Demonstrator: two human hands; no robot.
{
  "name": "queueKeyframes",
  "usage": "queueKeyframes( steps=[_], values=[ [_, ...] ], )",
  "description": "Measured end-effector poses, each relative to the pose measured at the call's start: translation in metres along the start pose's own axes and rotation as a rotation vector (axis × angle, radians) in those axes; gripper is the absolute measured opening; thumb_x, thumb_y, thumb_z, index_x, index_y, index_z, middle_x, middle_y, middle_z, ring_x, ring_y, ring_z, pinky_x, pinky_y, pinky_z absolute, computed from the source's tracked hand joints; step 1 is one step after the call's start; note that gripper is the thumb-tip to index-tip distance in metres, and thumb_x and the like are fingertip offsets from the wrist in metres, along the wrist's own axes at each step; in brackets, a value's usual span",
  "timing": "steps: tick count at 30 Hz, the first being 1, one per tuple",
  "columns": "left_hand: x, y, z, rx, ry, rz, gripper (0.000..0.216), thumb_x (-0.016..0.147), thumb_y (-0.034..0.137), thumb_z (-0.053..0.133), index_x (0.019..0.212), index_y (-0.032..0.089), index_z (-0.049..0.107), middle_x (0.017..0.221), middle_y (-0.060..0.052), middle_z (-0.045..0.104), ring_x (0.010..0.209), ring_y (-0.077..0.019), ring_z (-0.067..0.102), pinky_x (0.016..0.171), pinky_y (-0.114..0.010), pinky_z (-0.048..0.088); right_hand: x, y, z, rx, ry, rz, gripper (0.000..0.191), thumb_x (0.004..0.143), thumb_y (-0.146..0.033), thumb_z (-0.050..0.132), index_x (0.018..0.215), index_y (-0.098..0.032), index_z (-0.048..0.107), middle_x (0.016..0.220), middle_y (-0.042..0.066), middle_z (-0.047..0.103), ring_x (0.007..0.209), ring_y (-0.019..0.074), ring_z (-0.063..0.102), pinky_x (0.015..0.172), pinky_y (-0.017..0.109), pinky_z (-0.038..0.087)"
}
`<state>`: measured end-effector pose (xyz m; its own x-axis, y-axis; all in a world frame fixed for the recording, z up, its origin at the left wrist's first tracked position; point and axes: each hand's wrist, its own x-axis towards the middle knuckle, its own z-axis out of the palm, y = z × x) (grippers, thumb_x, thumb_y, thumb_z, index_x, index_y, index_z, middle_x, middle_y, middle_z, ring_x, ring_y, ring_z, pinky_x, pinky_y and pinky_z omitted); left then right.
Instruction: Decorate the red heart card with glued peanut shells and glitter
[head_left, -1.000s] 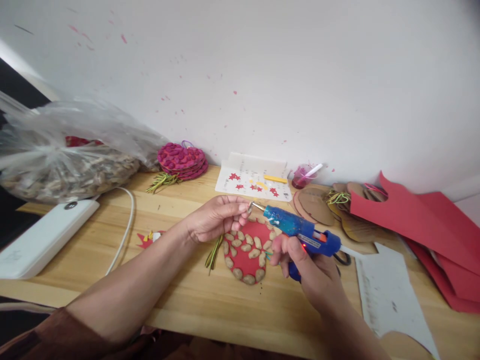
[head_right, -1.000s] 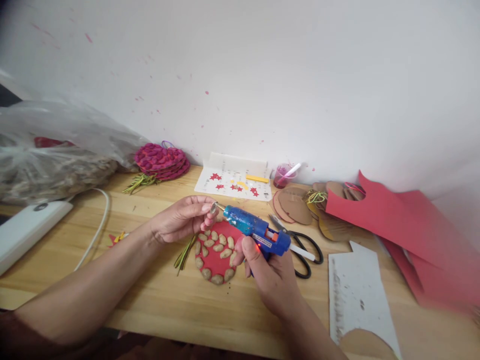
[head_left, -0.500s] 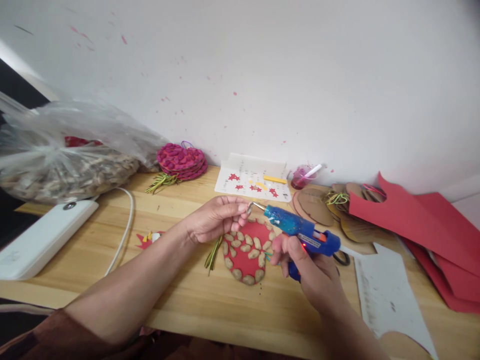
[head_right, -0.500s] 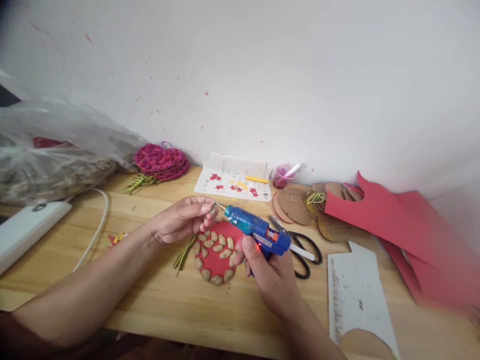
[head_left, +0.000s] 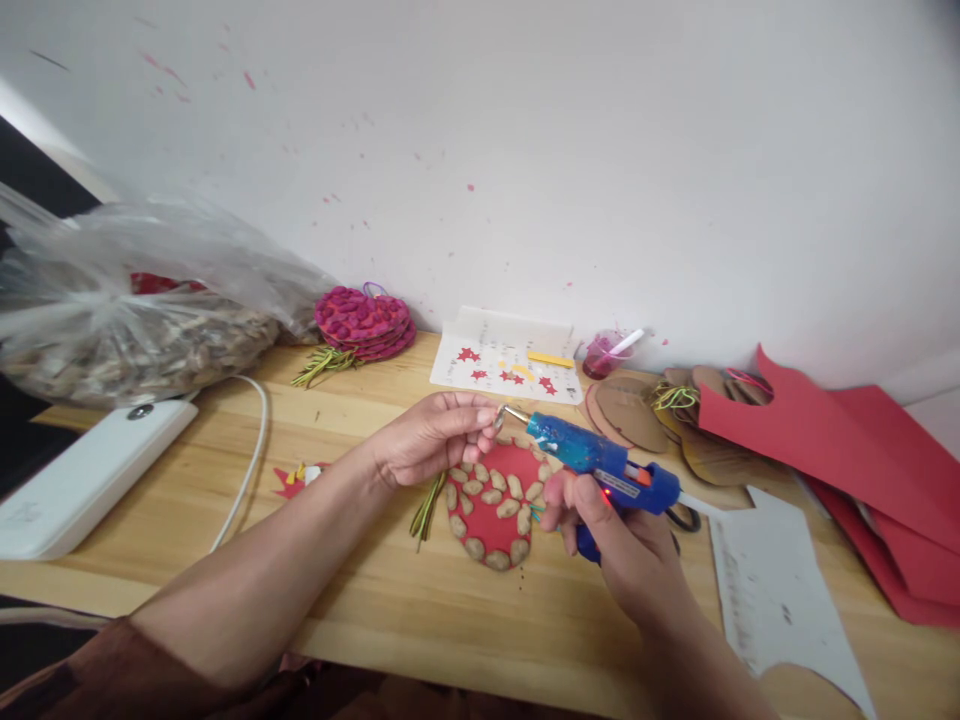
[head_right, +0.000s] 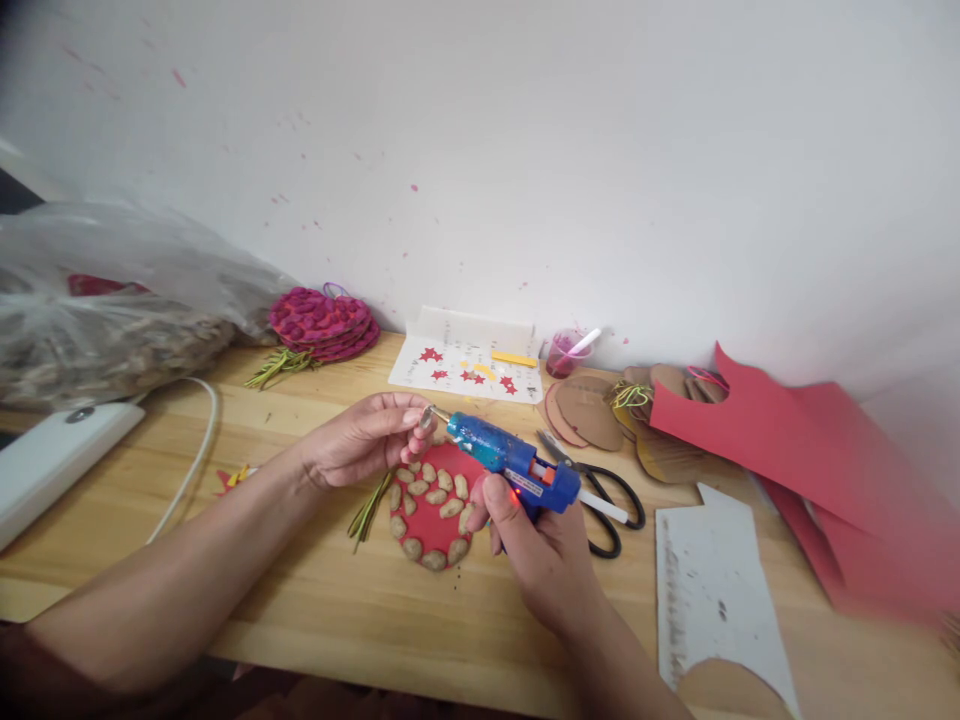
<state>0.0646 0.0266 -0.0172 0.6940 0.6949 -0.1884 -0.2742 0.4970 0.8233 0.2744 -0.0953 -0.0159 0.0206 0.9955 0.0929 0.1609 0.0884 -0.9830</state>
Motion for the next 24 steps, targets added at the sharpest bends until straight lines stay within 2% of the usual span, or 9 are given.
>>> queueKeyframes(
  steps=[24],
  values=[
    [-0.0002, 0.0009, -0.0007, 0.012, -0.009, 0.003, 0.037, 0.071, 0.039, 0.089, 0.072, 0.011, 0.065, 0.065, 0.0, 0.059, 0.056, -0.0053, 0.053, 0.054, -0.013, 0.047, -0.0003, 0.0048, -0.0007, 0.006, 0.015, 0.006, 0.037, 0.099, -0.051, 0.055, 0.081, -0.02, 0.066, 0.072, 0.004, 0.071, 0.054, 0.0137, 0.056, 0.051, 0.028, 0.044]
  ],
)
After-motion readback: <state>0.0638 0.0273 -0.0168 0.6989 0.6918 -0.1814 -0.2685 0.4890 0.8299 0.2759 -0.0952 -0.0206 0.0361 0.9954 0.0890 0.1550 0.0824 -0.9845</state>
